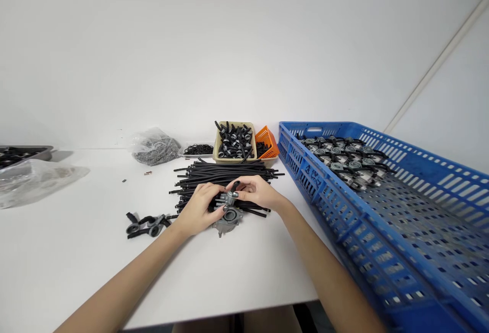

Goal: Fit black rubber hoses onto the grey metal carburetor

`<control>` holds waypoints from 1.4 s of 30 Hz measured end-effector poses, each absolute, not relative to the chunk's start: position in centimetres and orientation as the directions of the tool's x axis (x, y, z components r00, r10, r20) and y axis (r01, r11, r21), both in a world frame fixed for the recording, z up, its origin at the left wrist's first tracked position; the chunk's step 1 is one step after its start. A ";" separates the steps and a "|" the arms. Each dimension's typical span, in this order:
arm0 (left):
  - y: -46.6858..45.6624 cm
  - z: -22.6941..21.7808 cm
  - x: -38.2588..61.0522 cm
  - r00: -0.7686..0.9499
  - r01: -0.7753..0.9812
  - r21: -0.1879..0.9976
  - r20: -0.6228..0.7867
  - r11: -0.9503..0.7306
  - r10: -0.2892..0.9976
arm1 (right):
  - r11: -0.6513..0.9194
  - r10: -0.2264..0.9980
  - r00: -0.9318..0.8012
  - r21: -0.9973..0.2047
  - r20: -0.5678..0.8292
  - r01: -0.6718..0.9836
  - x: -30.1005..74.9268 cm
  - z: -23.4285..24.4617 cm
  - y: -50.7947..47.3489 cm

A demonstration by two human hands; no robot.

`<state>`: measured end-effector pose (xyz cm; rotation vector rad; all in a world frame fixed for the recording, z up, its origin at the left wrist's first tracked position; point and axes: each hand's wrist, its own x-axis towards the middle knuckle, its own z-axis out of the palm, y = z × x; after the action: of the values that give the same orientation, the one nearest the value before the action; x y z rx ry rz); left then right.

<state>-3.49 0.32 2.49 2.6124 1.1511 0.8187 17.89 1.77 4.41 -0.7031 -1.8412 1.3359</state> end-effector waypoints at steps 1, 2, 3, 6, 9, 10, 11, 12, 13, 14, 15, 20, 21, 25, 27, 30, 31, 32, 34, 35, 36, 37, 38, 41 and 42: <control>0.3 2.5 -3.5 0.551 0.631 0.361 0.415 -0.687 0.724 | 0.300 0.764 -0.599 -0.954 0.240 0.000 18.0 4.5 1.8; 0.3 2.5 -3.5 0.552 0.633 0.357 0.414 -0.687 0.724 | 0.290 0.748 -0.621 -0.957 0.234 -0.011 18.1 4.5 1.8; 0.3 2.6 -3.5 0.552 0.636 0.353 0.413 -0.686 0.724 | 0.278 0.734 -0.639 -0.960 0.228 -0.024 18.1 4.5 1.8; 0.1 2.9 -3.4 0.551 0.642 0.350 0.407 -0.682 0.728 | 0.244 0.714 -0.665 -0.968 0.220 -0.058 18.0 4.4 1.7; -0.1 3.1 -3.3 0.549 0.638 0.360 0.409 -0.681 0.729 | 0.236 0.720 -0.659 -0.970 0.218 -0.064 17.9 4.2 1.7; -0.1 3.1 -3.3 0.548 0.636 0.362 0.411 -0.682 0.729 | 0.235 0.723 -0.655 -0.970 0.218 -0.063 17.9 4.2 1.7; -0.1 3.1 -3.3 0.546 0.635 0.363 0.414 -0.682 0.729 | 0.234 0.725 -0.654 -0.970 0.216 -0.062 17.9 4.2 1.8; 0.0 3.0 -3.3 0.544 0.635 0.365 0.415 -0.681 0.729 | 0.232 0.726 -0.653 -0.971 0.215 -0.061 17.9 4.1 1.8; 0.0 2.9 -3.3 0.543 0.634 0.367 0.416 -0.681 0.729 | 0.231 0.727 -0.653 -0.971 0.214 -0.061 17.9 4.1 1.8; 0.0 2.9 -3.3 0.544 0.632 0.368 0.416 -0.682 0.729 | 0.231 0.727 -0.652 -0.971 0.215 -0.062 17.9 4.1 1.8; 0.1 2.8 -3.3 0.545 0.631 0.368 0.416 -0.683 0.728 | 0.230 0.730 -0.650 -0.971 0.212 -0.059 17.8 4.0 1.8; 0.1 2.7 -3.3 0.525 0.646 0.365 0.425 -0.670 0.738 | 0.194 0.809 -0.563 -0.981 0.167 -0.011 17.4 3.9 1.7; 0.1 2.6 -3.3 0.523 0.649 0.363 0.425 -0.669 0.739 | 0.185 0.822 -0.546 -0.983 0.159 -0.007 17.3 3.8 1.7; 0.2 2.4 -3.4 0.526 0.654 0.358 0.417 -0.666 0.741 | 0.162 0.831 -0.536 -0.986 0.153 -0.030 17.1 3.7 1.6; 0.3 2.3 -3.4 0.529 0.653 0.355 0.419 -0.669 0.738 | 0.156 0.823 -0.547 -0.987 0.151 -0.039 17.2 3.7 1.7; 0.3 2.3 -3.5 0.538 0.647 0.343 0.427 -0.681 0.727 | 0.153 0.781 -0.605 -0.987 0.156 -0.057 17.6 3.7 1.9; 0.3 2.3 -3.5 0.541 0.647 0.340 0.426 -0.683 0.725 | 0.154 0.762 -0.627 -0.986 0.162 -0.068 17.7 3.7 1.9; 0.3 2.4 -3.4 0.541 0.647 0.339 0.426 -0.683 0.725 | 0.153 0.744 -0.646 -0.985 0.168 -0.079 17.8 3.8 2.0; 0.3 2.4 -3.4 0.540 0.647 0.343 0.425 -0.681 0.727 | 0.155 0.720 -0.670 -0.983 0.181 -0.100 18.0 3.9 2.0; 0.3 2.5 -3.4 0.539 0.645 0.347 0.425 -0.681 0.727 | 0.156 0.715 -0.674 -0.982 0.188 -0.108 18.0 4.0 2.0; 0.3 2.5 -3.4 0.539 0.643 0.350 0.425 -0.682 0.727 | 0.159 0.710 -0.677 -0.981 0.193 -0.114 18.0 4.0 2.0; 0.3 2.5 -3.4 0.540 0.640 0.352 0.426 -0.683 0.726 | 0.161 0.704 -0.683 -0.980 0.195 -0.114 18.0 4.1 2.0; 0.3 2.5 -3.4 0.543 0.637 0.353 0.426 -0.686 0.724 | 0.165 0.697 -0.690 -0.980 0.195 -0.111 18.0 4.2 2.0; 0.3 2.5 -3.5 0.554 0.632 0.350 0.421 -0.692 0.719 | 0.178 0.682 -0.705 -0.979 0.192 -0.095 18.1 4.4 1.9; 0.3 2.5 -3.5 0.555 0.632 0.349 0.419 -0.692 0.718 | 0.178 0.679 -0.709 -0.980 0.191 -0.094 18.1 4.3 1.9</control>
<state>-3.51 0.27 2.51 2.6285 1.1504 0.8176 18.08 1.92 4.35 -0.5510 -1.8360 1.5940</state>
